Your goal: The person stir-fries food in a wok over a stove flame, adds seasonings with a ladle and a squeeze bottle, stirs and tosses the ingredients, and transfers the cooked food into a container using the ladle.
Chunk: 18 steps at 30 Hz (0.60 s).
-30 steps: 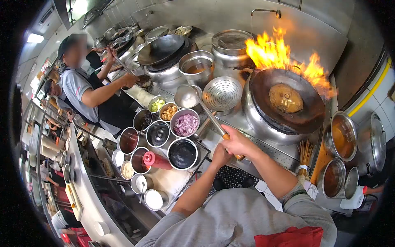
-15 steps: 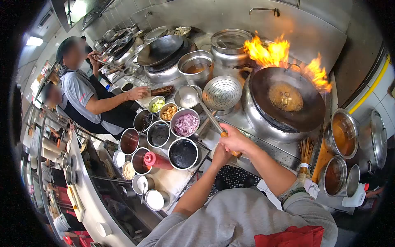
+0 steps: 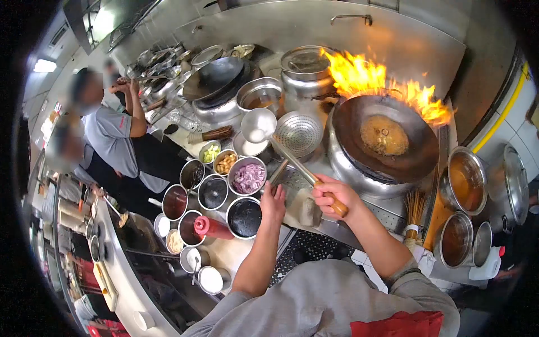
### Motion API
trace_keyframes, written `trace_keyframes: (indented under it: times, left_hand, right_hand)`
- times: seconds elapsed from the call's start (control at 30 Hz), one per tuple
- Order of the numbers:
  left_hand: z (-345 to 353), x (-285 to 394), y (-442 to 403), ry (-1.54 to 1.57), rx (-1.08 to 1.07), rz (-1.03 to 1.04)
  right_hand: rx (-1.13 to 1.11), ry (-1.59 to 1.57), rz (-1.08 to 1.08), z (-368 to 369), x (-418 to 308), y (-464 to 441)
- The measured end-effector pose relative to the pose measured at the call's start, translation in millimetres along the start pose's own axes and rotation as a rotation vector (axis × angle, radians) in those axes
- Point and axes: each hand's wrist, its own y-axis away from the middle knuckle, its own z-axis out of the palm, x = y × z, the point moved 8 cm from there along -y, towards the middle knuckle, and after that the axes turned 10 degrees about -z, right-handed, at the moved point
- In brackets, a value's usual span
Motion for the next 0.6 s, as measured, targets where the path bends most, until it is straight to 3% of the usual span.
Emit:
trace_keyframes:
  times: [0.13, 0.2, 0.27, 0.3, 0.37, 0.4, 0.43, 0.47, 0.5, 0.53, 0.6]
  left_hand:
    - [14, -18, 8, 0.090, -0.080, -0.001]
    - [28, -22, 13, 0.119, -0.230, -0.124]
    - [68, -38, 20, 0.104, -0.331, -0.507]
    - [75, -46, 9, 0.074, -0.338, -0.642]
    - [105, -50, 5, -0.197, -0.299, -0.539]
    - [118, -59, 1, -0.228, -0.447, -0.628]
    - [129, -63, 6, -0.157, -0.421, -0.634]
    - [134, -54, 29, -0.245, -0.316, -0.569]
    - [132, -56, 46, -0.314, -0.381, -0.569]
    - [119, -71, 51, -0.108, -0.440, -0.727]
    - [102, -48, 101, -0.244, -0.381, -0.624]
  right_hand:
    - [-0.057, -0.223, -0.103, -1, -32, 64]
    - [-0.042, -0.193, -0.188, -5, -63, 108]
    - [0.086, -0.110, -0.292, -5, -95, 158]
    - [0.078, -0.037, -0.374, -6, -107, 173]
    - [0.268, 0.139, -0.456, -20, -127, 202]
    - [0.354, 0.216, -0.473, -35, -136, 215]
    - [0.447, 0.384, -0.484, -42, -145, 224]
    - [0.521, 0.559, -0.463, -51, -153, 231]
    - [0.559, 0.643, -0.449, -57, -157, 237]
    - [0.624, 0.789, -0.425, -66, -163, 242]
    - [0.662, 0.975, -0.388, -84, -173, 248]
